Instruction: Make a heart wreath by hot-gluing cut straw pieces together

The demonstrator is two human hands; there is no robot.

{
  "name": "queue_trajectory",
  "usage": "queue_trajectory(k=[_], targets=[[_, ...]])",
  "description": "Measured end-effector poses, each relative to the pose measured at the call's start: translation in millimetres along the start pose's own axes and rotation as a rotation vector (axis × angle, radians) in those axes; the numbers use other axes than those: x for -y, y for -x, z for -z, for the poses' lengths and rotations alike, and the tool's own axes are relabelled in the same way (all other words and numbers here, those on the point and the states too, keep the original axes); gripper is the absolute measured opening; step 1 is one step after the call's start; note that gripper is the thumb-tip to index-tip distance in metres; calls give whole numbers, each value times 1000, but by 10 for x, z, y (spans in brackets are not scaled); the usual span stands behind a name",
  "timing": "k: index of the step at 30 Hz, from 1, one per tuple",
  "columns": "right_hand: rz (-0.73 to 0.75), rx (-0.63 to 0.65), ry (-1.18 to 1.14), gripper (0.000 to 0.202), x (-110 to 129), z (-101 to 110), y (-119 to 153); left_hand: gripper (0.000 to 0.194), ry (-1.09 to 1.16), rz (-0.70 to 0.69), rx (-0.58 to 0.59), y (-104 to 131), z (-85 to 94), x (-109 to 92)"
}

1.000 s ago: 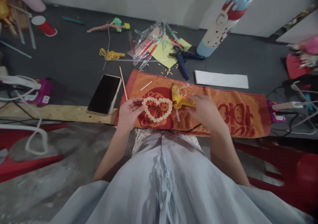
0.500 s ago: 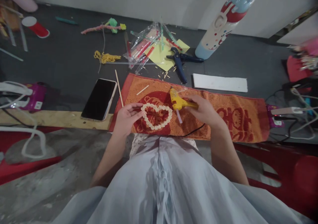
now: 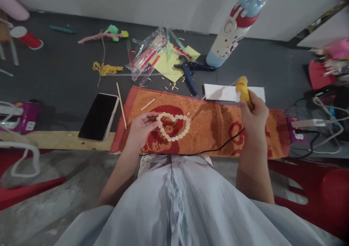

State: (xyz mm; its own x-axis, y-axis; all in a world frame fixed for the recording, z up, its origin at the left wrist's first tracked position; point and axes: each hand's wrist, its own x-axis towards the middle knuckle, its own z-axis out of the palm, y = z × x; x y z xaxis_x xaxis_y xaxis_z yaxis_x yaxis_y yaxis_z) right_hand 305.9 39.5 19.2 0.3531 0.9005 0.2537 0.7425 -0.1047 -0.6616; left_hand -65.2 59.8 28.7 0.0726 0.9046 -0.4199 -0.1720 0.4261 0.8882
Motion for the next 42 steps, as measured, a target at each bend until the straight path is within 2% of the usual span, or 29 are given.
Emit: queue_trajectory(k=[3, 7, 11, 15, 21, 23, 27, 29, 31, 35, 42], targets=[[-4, -133, 328, 50, -61, -68, -50, 48, -13, 9, -2, -53, -84, 24], [43, -121, 468, 48, -87, -249, -74, 46, -63, -9, 0, -92, -135, 72], [38, -81, 489, 46, -114, -359, -48, 44, -116, -24, -1, -105, -139, 103], [7, -39, 492, 48, -67, -338, 7, 41, -153, -47, -9, -111, -143, 107], [19, -40, 388, 42, 282, -243, 118, 40, -157, -38, -7, -117, -138, 108], [48, 22, 286, 36, 447, -249, 171, 41, -152, -41, 11, -114, -123, 119], [101, 257, 55, 29, 764, -359, 305, 43, -151, -42, 20, -95, -108, 124], [153, 378, 19, 27, 887, -449, 375, 43, -171, -45, 16, -83, -112, 108], [185, 445, 35, 27, 976, -540, 433, 41, -221, -69, 13, -72, -117, 84], [215, 490, 78, 26, 1062, -661, 498, 32, -378, -132, 9, -62, -108, 42], [230, 503, 137, 23, 1090, -698, 508, 23, -631, -188, 30, -11, -38, 42]])
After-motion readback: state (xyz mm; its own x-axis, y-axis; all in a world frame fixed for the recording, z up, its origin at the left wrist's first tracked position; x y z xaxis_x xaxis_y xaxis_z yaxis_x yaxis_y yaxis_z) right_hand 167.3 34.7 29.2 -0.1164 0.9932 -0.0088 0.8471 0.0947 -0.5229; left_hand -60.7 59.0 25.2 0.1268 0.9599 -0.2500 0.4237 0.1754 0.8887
